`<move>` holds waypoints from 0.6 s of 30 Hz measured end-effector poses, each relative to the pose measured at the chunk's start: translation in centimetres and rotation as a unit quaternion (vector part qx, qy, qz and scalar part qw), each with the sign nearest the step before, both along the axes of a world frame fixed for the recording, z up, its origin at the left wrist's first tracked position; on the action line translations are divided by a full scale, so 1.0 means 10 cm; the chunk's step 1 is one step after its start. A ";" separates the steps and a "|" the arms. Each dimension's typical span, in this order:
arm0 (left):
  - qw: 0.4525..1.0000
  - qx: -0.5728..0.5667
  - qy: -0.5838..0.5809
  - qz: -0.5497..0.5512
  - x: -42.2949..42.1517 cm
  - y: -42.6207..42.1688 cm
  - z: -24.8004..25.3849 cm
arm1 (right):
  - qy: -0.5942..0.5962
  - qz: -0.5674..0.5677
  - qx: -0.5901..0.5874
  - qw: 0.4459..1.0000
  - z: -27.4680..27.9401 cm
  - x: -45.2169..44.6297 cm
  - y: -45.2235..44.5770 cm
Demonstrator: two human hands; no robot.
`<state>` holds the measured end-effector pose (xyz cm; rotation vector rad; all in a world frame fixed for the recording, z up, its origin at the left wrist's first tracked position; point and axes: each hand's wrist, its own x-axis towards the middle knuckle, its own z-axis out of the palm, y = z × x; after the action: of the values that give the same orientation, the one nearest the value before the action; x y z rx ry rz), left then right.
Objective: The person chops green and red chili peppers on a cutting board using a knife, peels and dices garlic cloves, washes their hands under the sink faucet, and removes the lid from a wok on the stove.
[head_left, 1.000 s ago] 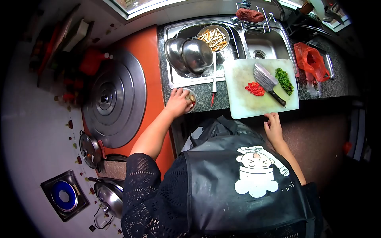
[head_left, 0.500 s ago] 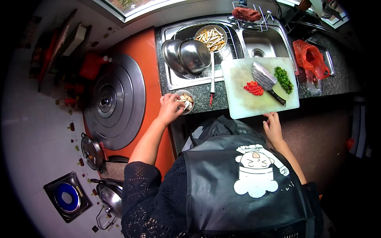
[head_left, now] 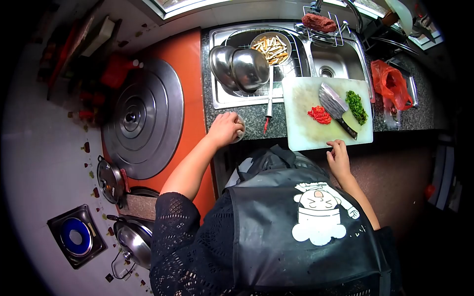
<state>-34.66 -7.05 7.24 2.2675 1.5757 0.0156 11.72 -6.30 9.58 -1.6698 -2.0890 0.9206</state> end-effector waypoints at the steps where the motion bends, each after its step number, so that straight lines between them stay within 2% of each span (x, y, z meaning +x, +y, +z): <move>1: 1.000 0.013 0.008 -0.003 -0.01 -0.02 -0.02 | -0.004 -0.001 0.001 1.000 0.00 0.00 0.00; 6: 0.998 0.041 0.037 0.002 0.01 -0.03 -0.01 | 0.007 -0.012 0.008 1.000 -0.04 0.02 -0.05; 12: 0.973 0.091 0.203 -0.058 0.10 0.02 -0.27 | 0.014 -0.025 0.005 1.000 -0.04 0.02 -0.14; 15: 0.979 0.094 0.176 -0.037 0.10 0.04 -0.21 | 0.017 -0.031 0.011 0.999 -0.04 0.03 -0.15; 18: 0.997 0.057 0.030 0.034 0.08 0.03 0.05 | 0.026 -0.039 0.017 0.999 -0.02 0.07 -0.18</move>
<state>-33.88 -6.71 7.74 2.3181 1.7238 0.0580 12.46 -8.14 9.36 -1.6799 -1.9795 0.8894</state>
